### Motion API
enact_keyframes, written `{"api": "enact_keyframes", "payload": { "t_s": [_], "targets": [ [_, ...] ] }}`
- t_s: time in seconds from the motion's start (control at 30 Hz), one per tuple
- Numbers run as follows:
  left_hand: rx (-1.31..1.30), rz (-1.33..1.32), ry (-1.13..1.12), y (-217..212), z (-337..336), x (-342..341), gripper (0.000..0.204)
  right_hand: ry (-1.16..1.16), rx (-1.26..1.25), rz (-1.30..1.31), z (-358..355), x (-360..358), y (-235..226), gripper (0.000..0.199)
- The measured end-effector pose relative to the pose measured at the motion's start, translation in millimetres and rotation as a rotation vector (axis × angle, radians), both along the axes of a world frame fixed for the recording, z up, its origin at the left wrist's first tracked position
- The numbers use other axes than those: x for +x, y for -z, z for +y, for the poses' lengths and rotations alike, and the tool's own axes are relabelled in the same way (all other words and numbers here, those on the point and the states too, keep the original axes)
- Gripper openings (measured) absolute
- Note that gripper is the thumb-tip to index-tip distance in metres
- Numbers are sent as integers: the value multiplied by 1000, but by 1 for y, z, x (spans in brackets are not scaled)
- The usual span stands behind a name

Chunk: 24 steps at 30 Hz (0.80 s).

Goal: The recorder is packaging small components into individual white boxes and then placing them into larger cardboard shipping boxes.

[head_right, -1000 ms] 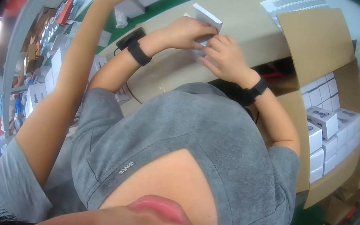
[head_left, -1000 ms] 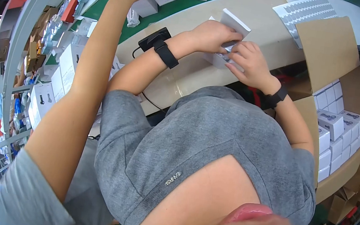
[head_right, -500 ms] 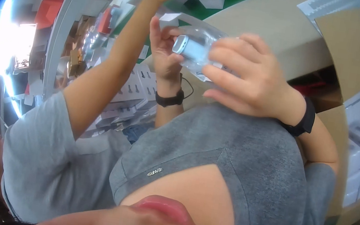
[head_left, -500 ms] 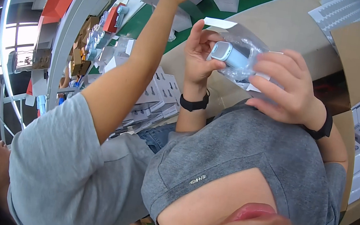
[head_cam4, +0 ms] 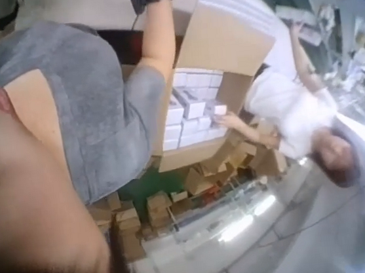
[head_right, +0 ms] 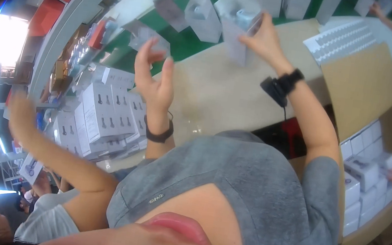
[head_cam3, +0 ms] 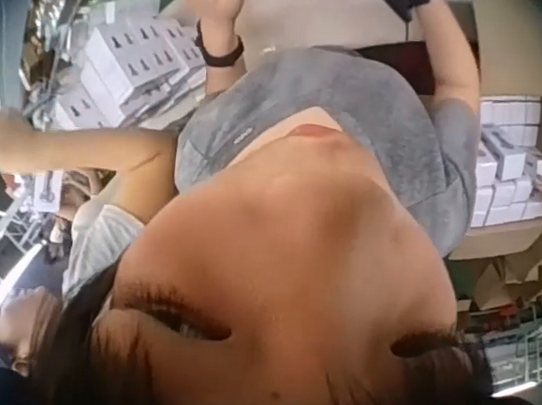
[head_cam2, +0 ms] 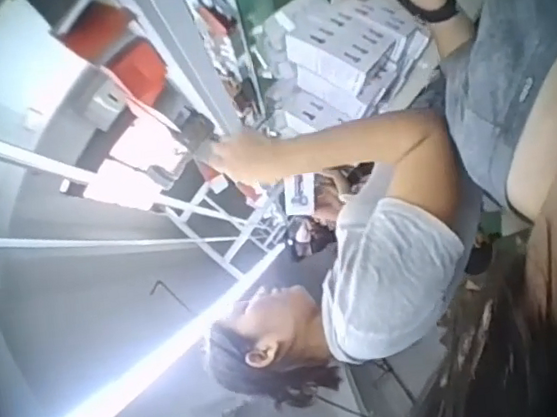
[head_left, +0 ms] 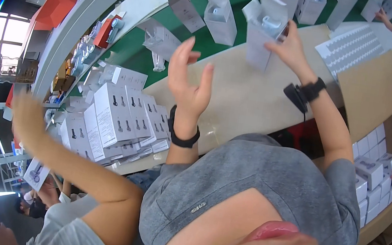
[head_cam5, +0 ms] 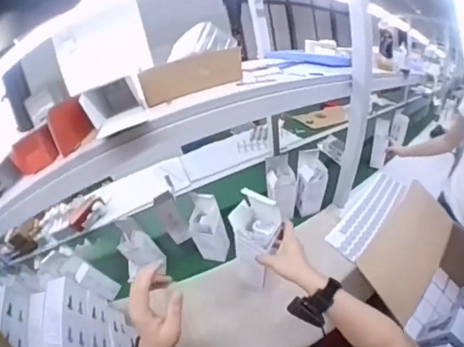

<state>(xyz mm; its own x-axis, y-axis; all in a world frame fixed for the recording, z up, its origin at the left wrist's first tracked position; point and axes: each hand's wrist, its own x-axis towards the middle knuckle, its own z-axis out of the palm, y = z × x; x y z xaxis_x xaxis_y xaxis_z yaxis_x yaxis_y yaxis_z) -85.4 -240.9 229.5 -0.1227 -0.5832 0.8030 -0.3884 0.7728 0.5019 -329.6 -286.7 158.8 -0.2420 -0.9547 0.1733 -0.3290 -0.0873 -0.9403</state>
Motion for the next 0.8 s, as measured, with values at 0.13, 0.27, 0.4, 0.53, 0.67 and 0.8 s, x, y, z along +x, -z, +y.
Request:
{"api": "enact_keyframes", "payload": {
  "t_s": [0.13, 0.27, 0.4, 0.53, 0.67, 0.8],
  "targets": [
    [263, -102, -19, 29, 8, 14, 30, 251, -229, 235, -85, -3, 29, 80],
    [463, -170, 95, 63, 16, 0, 27, 149, -216, 484, -120, -19, 85, 81],
    [504, -164, 124, 76, 14, -3, 24, -196, 273, 585, -74, -3, 30, 73],
    [501, -277, 267, 75, 4, -23, 21, -658, 179, 650, 35, -27, -59, 53],
    [467, -406, 479, 73, 9, -59, 21, -732, -7, 306, 173, -78, -193, 43],
    [503, -525, 755, 70, 32, -96, 23, 87, 249, 34, 320, -158, -200, 50]
  ]
}}
